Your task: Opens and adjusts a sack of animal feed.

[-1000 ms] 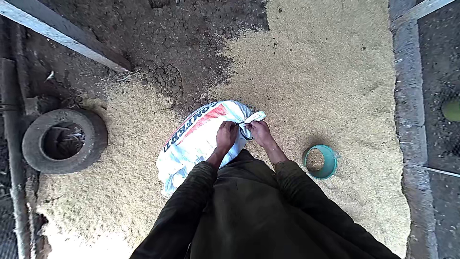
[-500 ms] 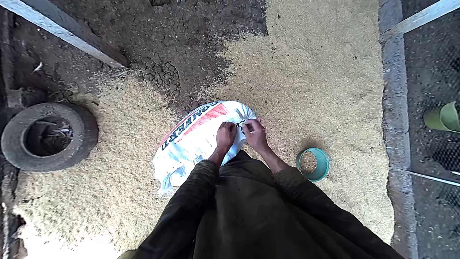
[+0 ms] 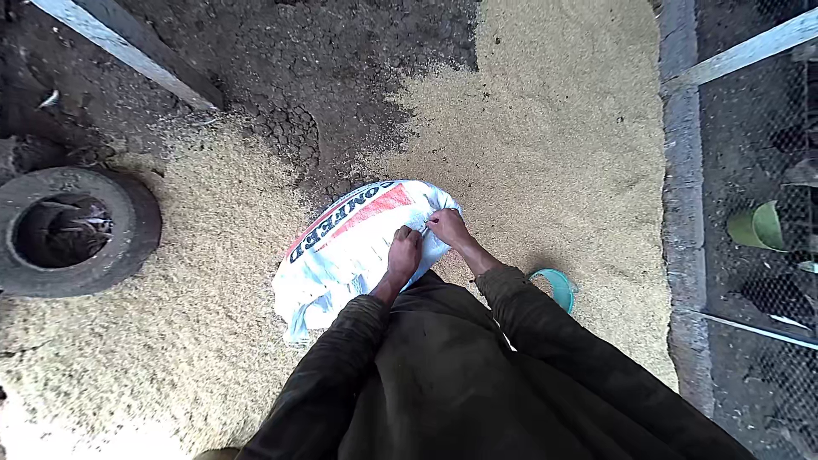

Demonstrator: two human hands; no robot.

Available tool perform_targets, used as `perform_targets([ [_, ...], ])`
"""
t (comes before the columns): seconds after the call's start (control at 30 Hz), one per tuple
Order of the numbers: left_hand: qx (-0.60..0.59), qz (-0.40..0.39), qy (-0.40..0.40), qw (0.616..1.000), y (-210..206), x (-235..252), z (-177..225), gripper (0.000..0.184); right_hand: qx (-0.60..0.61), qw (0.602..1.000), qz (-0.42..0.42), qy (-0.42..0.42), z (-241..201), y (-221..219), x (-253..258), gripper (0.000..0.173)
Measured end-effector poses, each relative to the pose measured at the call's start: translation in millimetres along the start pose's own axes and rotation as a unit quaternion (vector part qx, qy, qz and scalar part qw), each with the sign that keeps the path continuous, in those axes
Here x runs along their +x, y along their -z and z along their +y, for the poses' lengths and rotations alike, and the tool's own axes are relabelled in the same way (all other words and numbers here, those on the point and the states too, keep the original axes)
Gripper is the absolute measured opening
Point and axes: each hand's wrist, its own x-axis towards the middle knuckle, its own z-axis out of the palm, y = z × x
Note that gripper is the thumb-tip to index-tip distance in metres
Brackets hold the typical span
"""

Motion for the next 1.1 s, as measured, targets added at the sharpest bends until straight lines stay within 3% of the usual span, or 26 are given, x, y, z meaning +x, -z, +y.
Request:
perform_targets([
  [0.2, 0.052, 0.019, -0.084, 0.995, -7, -7, -9, 0.029, -0.004, 1.000, -0.014, -0.021, -8, 1, 0, 0.020],
  [0.5, 0.036, -0.055, -0.050, 0.997, 8, -3, -6, 0.033, -0.051, 0.998, -0.037, -0.026, -19, 4, -12, 0.028],
  [0.67, 0.010, -0.052, -0.039, 0.998, 13, -3, -8, 0.032, -0.020, 0.999, 0.017, 0.025, -4, -3, -30, 0.030],
  [0.93, 0.013, -0.059, -0.045, 0.997, 19, 1, -11, 0.032, 0.102, 0.988, 0.117, 0.000, 1, -18, -36, 0.030],
  [1.1, 0.022, -0.069, -0.048, 0.996, 16, -1, -9, 0.032, 0.059, 0.995, 0.048, -0.068, -14, -7, -18, 0.030],
])
